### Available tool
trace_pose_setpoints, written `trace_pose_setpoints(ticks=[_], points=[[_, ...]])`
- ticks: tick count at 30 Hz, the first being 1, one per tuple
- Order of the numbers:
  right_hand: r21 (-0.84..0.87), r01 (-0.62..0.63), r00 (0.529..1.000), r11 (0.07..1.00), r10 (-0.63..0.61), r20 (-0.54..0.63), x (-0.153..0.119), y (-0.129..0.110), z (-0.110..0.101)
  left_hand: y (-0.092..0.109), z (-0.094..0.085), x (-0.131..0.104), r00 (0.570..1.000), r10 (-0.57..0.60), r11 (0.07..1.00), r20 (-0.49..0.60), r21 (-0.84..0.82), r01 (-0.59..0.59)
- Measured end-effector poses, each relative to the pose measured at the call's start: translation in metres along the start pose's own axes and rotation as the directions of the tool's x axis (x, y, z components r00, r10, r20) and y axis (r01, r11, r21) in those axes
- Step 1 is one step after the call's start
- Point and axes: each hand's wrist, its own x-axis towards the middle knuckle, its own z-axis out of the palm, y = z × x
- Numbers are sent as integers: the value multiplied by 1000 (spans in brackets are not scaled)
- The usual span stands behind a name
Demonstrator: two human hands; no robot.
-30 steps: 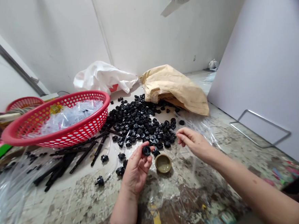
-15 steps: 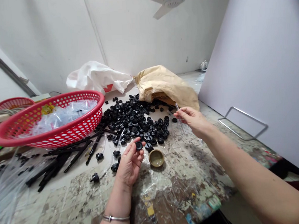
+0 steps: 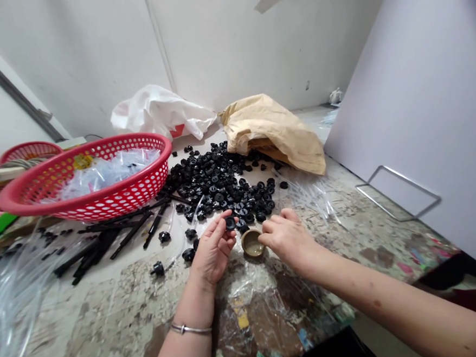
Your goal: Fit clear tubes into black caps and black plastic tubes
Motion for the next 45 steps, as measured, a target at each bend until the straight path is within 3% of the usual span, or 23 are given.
trace_pose_setpoints(ticks=[5,9,11,14,17,22,28,39,45], points=[[32,-35,999,999,35,-4,-1,-5,9,-2,-1,1,1000,16,1000,-2,2,-16],[179,-152,988,972,155,-4,-2,-4,8,-2,-1,0,1000,10,1000,3,2,-10],[362,-210,971,908,236,-30,-3,-1,1,-2,0,-2,1000,-4,1000,18,-9,4],[654,-238,933,718,356,-52,-2,1,-14,-1,2,-5,999,-25,999,43,-22,26],[755,-197,923,626,378,-72,1,-2,-28,-2,3,-7,997,-22,999,72,-24,24],[630,-90,942,772,271,-199,8,-9,-37,-3,1,-7,994,-37,999,104,-7,38],[424,-29,952,905,154,-264,9,-11,-38,-5,0,-6,994,-49,999,93,-3,49],[156,19,960,988,25,-278,17,-18,-53,-6,4,-7,994,-72,997,79,26,70],[108,20,970,994,7,-241,24,-21,-62,-8,6,-6,990,-69,998,119,14,68]])
